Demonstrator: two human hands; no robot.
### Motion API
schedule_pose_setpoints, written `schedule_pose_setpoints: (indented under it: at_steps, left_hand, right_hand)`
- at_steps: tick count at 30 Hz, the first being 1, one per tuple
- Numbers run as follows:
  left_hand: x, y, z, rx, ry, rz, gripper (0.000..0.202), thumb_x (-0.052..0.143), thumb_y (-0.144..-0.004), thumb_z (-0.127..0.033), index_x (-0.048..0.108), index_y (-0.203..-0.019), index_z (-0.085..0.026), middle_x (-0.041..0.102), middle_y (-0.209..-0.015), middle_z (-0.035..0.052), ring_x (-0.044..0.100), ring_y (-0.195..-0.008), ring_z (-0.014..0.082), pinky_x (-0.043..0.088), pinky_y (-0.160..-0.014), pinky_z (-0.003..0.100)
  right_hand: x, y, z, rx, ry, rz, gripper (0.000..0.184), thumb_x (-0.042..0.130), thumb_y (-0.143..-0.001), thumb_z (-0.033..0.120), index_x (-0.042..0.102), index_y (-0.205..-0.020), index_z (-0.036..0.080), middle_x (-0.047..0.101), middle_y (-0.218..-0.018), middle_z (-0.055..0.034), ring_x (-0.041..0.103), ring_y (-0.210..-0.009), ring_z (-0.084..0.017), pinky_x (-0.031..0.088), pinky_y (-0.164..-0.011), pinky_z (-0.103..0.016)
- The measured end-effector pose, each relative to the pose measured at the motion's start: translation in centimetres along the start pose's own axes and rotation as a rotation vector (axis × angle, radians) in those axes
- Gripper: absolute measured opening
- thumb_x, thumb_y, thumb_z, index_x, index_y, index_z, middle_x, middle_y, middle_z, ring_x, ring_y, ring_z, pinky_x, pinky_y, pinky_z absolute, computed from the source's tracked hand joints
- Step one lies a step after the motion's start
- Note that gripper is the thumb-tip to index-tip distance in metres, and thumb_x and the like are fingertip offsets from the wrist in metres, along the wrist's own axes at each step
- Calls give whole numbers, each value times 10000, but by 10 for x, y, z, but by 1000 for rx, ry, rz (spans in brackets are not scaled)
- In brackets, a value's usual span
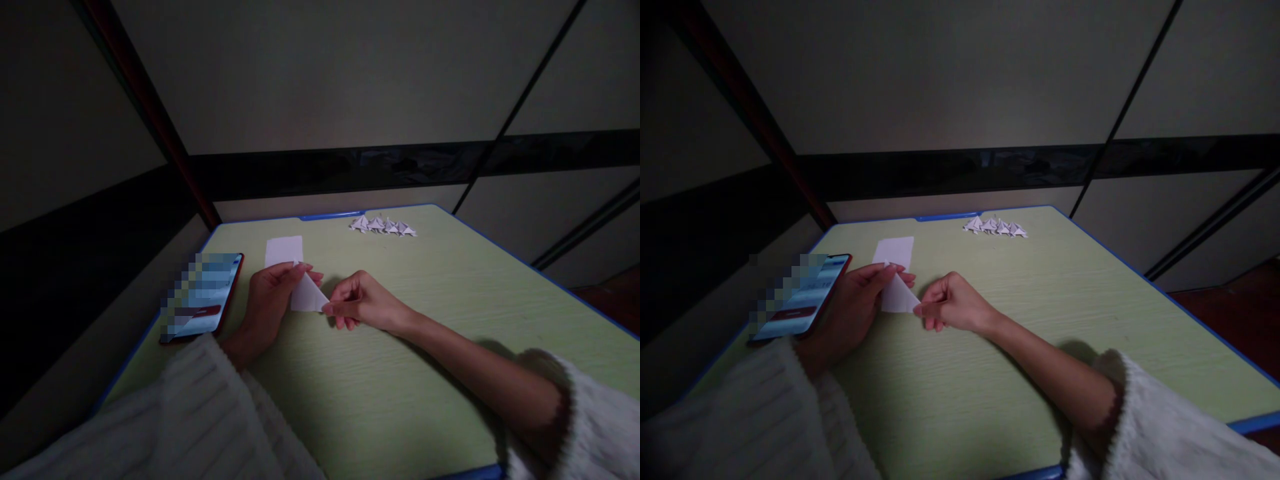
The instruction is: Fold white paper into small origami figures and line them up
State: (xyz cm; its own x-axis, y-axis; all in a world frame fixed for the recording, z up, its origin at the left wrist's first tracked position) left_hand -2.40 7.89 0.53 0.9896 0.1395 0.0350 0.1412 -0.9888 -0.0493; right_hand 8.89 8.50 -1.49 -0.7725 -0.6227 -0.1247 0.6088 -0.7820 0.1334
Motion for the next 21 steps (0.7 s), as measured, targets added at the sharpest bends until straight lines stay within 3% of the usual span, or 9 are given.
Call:
schedule_pose_setpoints:
  at_steps: [14, 21]
  left_hand:
    - [-9, 5, -9, 48, -133, -116, 219, 515, -680, -329, 595, -621, -135, 657, -556, 14, 565, -459, 123, 417, -471, 217]
    - [-5, 8, -14, 85, -218, -93, 191, 505, -688, -290, 600, -617, -140, 658, -555, 6, 559, -444, 119, 402, -421, 202]
  right_hand:
    - [6, 2, 0, 9, 20, 0, 239, 619, -587, 288, 513, -472, 107, 508, -389, 35, 415, -306, -29, 346, -334, -155]
    - [15, 2, 2, -47, -37, 59, 271, 596, -624, 353, 551, -556, 95, 541, -496, 5, 466, -418, -49, 368, -425, -177]
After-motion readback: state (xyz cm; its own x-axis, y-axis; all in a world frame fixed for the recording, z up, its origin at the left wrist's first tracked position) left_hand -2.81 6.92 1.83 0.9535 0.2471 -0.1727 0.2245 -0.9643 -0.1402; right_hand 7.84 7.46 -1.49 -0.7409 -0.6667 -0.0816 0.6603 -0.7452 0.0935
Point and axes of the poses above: each hand's wrist, its own y-axis away from the middle knuckle, its own x-axis out of the palm, z = x × y, the point moved 7 cm from there along -y, towards the middle knuckle
